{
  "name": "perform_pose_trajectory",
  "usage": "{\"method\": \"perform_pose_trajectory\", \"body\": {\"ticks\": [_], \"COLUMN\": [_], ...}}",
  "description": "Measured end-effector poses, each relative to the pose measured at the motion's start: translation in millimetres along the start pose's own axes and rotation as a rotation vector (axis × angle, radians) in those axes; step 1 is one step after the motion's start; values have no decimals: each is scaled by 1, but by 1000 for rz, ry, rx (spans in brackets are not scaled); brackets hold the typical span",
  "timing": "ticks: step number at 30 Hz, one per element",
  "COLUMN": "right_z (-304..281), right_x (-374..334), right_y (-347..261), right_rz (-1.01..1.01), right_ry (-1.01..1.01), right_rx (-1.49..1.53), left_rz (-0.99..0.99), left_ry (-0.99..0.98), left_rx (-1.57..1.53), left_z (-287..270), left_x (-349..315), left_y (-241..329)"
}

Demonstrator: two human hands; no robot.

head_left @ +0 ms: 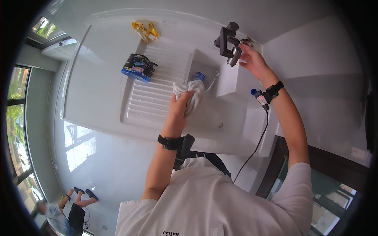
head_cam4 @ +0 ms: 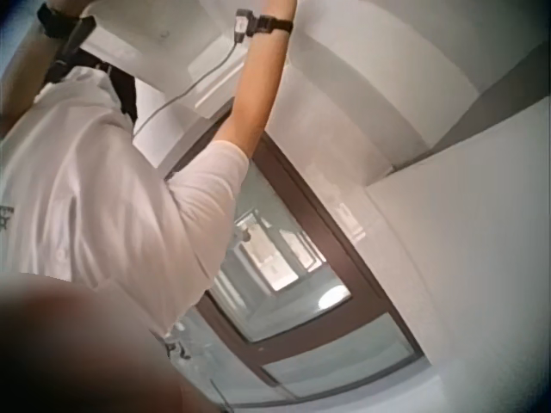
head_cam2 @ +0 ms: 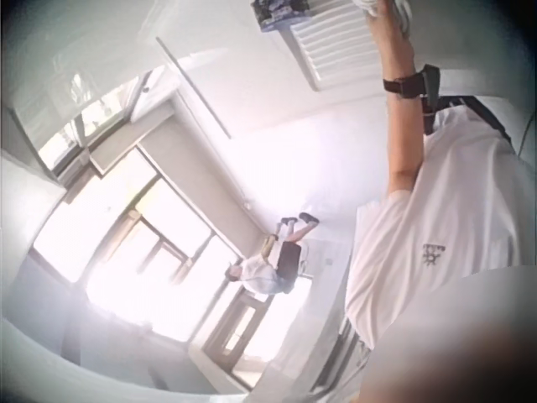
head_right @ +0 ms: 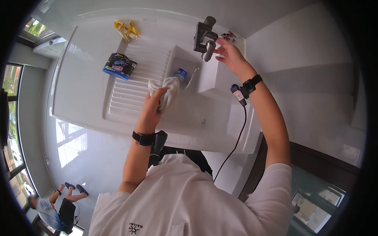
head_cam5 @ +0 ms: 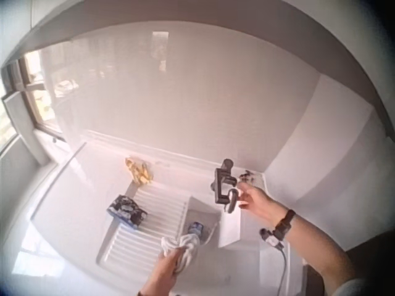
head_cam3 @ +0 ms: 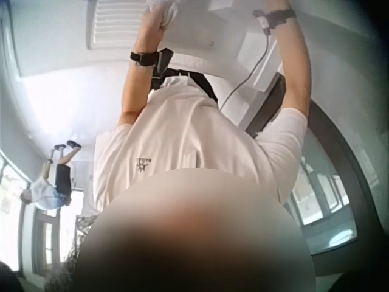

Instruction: Washing a cloth and a plastic bottle in a sink.

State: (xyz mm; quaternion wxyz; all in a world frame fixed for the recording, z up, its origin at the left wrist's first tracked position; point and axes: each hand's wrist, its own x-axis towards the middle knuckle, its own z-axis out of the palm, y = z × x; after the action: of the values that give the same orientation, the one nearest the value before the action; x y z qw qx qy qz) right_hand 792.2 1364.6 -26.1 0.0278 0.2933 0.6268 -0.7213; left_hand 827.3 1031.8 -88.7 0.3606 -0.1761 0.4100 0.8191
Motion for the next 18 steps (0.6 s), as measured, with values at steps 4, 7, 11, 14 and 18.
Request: {"method": "perform_pose_trajectory", "body": {"ticks": [4, 7, 11, 14, 18], "right_z": [15, 22, 60, 50, 34], "right_x": [-57, -94, -88, -78, -102], "right_y": [69, 156, 203, 239, 191], "right_rz": [12, -335, -567, -429, -366], "right_ry": [-196, -701, -987, -1067, -745], "right_rx": [-827, -1494, -1646, -1926, -1797], "left_rz": [73, 109, 79, 84, 92], "left_ry": [-4, -45, -2, -5, -7], "left_rx": [38, 67, 107, 138, 167], "left_z": [0, -2, -3, -8, -15], "left_x": [-4, -6, -9, -17, -23], "left_y": [10, 11, 5, -5, -8]}}
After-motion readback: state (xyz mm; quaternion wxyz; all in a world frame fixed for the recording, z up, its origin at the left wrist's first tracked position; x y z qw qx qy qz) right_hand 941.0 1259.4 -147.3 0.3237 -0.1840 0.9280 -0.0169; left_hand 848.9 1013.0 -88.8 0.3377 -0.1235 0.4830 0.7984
